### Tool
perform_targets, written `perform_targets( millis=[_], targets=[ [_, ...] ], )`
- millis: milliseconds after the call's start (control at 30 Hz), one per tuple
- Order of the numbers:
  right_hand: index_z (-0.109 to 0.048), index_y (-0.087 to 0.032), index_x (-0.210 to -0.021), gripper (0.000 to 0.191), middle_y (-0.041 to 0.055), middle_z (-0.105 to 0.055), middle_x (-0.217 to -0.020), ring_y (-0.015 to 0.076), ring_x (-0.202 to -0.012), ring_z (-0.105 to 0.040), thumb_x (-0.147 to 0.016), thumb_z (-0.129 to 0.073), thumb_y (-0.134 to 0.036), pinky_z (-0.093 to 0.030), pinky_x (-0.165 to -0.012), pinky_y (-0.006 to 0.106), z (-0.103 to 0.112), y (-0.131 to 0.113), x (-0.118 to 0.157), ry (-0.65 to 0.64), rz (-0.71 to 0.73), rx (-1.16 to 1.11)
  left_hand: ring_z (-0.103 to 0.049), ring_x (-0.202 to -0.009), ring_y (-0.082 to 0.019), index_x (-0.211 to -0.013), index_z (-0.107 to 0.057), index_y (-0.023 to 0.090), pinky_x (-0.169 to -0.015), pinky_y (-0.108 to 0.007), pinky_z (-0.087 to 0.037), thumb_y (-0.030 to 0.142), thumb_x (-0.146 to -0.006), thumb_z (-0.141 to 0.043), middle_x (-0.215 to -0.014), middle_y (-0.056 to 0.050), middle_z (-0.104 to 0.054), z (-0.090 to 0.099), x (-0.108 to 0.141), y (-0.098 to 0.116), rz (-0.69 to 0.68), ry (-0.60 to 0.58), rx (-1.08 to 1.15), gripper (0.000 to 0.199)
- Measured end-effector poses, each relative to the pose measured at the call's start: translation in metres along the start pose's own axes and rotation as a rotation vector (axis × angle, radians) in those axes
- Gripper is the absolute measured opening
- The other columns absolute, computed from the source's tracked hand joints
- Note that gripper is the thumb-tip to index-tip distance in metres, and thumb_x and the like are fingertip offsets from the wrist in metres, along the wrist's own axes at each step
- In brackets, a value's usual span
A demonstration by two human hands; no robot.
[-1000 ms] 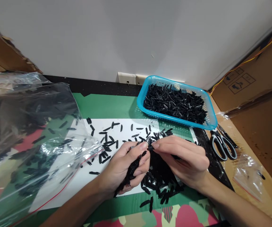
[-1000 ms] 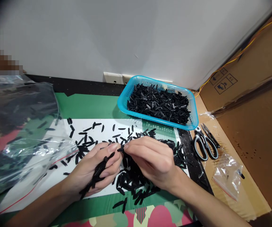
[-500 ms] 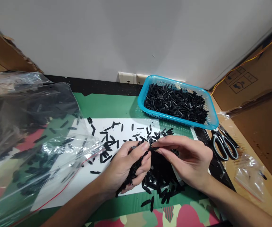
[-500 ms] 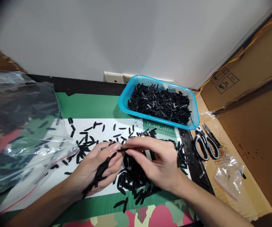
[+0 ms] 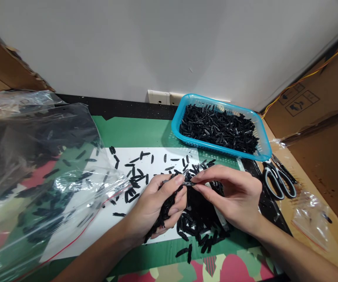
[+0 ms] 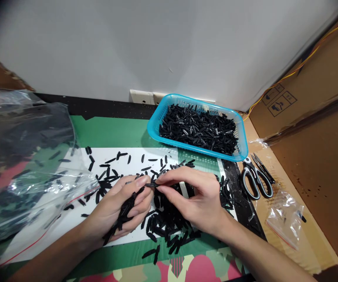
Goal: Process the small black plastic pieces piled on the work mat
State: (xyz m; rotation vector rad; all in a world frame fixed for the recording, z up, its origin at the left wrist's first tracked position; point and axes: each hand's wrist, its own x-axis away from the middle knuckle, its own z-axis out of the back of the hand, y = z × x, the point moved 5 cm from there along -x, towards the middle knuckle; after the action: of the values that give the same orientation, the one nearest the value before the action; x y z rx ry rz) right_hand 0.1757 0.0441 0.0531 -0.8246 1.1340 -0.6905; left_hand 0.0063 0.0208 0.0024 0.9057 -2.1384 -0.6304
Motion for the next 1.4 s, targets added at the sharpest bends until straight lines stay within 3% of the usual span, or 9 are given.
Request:
perform_targets(
  millis=[133,200,300,400,633,833,967,1200,1400],
  targets=[
    [-0.080,-0.024,-0.115,0.036,0.0047,-0.085,-0.100,0.0234,-0.089,-0.081,-0.090,-0.079,0.002,-0.065,-0.082,0.040,0.019,-0.005,-0.011,0.063,0.237,0.260,-0.029,-0.031,-0.004,-0.070,-0.052,0.019,-0.023,-0.012,-0.026,0.057,-0.099,-0.072,-0.055,0.007,-0.047,-0.004,0.000,0.004,-0.018,-0.014,0.014,0.052],
    [-0.080,-0.026,-0.113,0.036,0.0036,-0.084,-0.098,0.0245,-0.087,-0.080,-0.089,-0.080,0.001,-0.062,-0.083,0.043,0.038,-0.006,-0.016,0.249,0.367,0.485,-0.029,-0.032,-0.003,-0.069,-0.051,0.019,-0.024,-0.011,-0.025,0.057,-0.099,-0.072,-0.055,0.008,-0.046,-0.007,0.001,0.004,-0.010,-0.042,0.017,0.053],
    [-0.080,-0.026,-0.110,0.024,0.0043,-0.085,-0.100,0.0276,-0.092,-0.079,-0.093,-0.082,-0.008,-0.057,-0.092,0.050,0.059,0.002,-0.026,0.418,0.337,0.786,-0.026,-0.030,-0.003,-0.069,-0.050,0.020,-0.023,-0.010,-0.022,0.057,-0.100,-0.070,-0.055,0.008,-0.045,-0.011,0.002,0.001,0.017,-0.087,0.046,0.053],
    [-0.078,-0.024,-0.113,0.019,0.0078,-0.085,-0.113,0.0318,-0.108,-0.076,-0.097,-0.081,-0.015,-0.052,-0.103,0.056,0.056,0.006,-0.031,0.305,0.279,0.926,-0.022,-0.029,-0.002,-0.072,-0.051,0.020,-0.022,-0.011,-0.021,0.054,-0.101,-0.069,-0.055,0.009,-0.047,-0.010,0.002,0.001,0.027,-0.094,0.099,0.049],
    [-0.076,-0.008,-0.108,0.009,0.0124,-0.081,-0.093,0.0229,-0.085,-0.072,-0.102,-0.069,-0.006,-0.058,-0.073,0.036,-0.025,-0.029,0.010,-0.317,0.528,0.492,-0.018,-0.031,-0.003,-0.073,-0.051,0.020,-0.021,-0.011,-0.025,0.045,-0.103,-0.067,-0.056,0.009,-0.048,0.005,0.000,0.022,-0.106,0.010,0.251,0.042],
    [-0.078,-0.013,-0.122,0.025,0.0087,-0.075,-0.145,0.0245,-0.136,-0.066,-0.113,-0.061,-0.030,-0.057,-0.110,0.036,-0.093,-0.031,0.065,-0.730,0.613,0.453,-0.017,-0.031,-0.003,-0.074,-0.050,0.020,-0.021,-0.010,-0.027,0.044,-0.108,-0.059,-0.057,0.009,-0.047,0.005,0.000,0.025,-0.144,0.007,0.256,0.042],
    [-0.075,-0.010,-0.134,0.034,0.0066,-0.075,-0.147,0.0270,-0.148,-0.059,-0.114,-0.059,-0.033,-0.049,-0.124,0.040,-0.098,-0.022,0.076,-0.747,0.633,0.474,-0.019,-0.031,-0.002,-0.074,-0.050,0.020,-0.021,-0.010,-0.027,0.047,-0.105,-0.065,-0.058,0.009,-0.047,0.003,0.000,0.022,-0.121,0.006,0.234,0.043],
    [-0.078,-0.011,-0.111,0.022,0.0078,-0.082,-0.129,0.0207,-0.120,-0.074,-0.113,-0.058,-0.020,-0.062,-0.106,0.030,-0.084,-0.029,0.060,-0.709,0.577,0.291,-0.020,-0.031,-0.002,-0.074,-0.049,0.020,-0.022,-0.010,-0.027,0.046,-0.100,-0.072,-0.058,0.010,-0.048,0.007,0.000,0.023,-0.105,0.031,0.235,0.043],
    [-0.074,-0.009,-0.125,0.028,0.0173,-0.083,-0.114,0.0241,-0.106,-0.080,-0.110,-0.051,-0.005,-0.071,-0.087,0.035,-0.038,-0.030,0.021,-0.406,0.304,0.085,-0.020,-0.031,-0.002,-0.074,-0.049,0.021,-0.021,-0.010,-0.023,0.051,-0.097,-0.075,-0.057,0.010,-0.047,0.007,0.000,0.019,-0.072,0.075,0.167,0.045]
  ],
)
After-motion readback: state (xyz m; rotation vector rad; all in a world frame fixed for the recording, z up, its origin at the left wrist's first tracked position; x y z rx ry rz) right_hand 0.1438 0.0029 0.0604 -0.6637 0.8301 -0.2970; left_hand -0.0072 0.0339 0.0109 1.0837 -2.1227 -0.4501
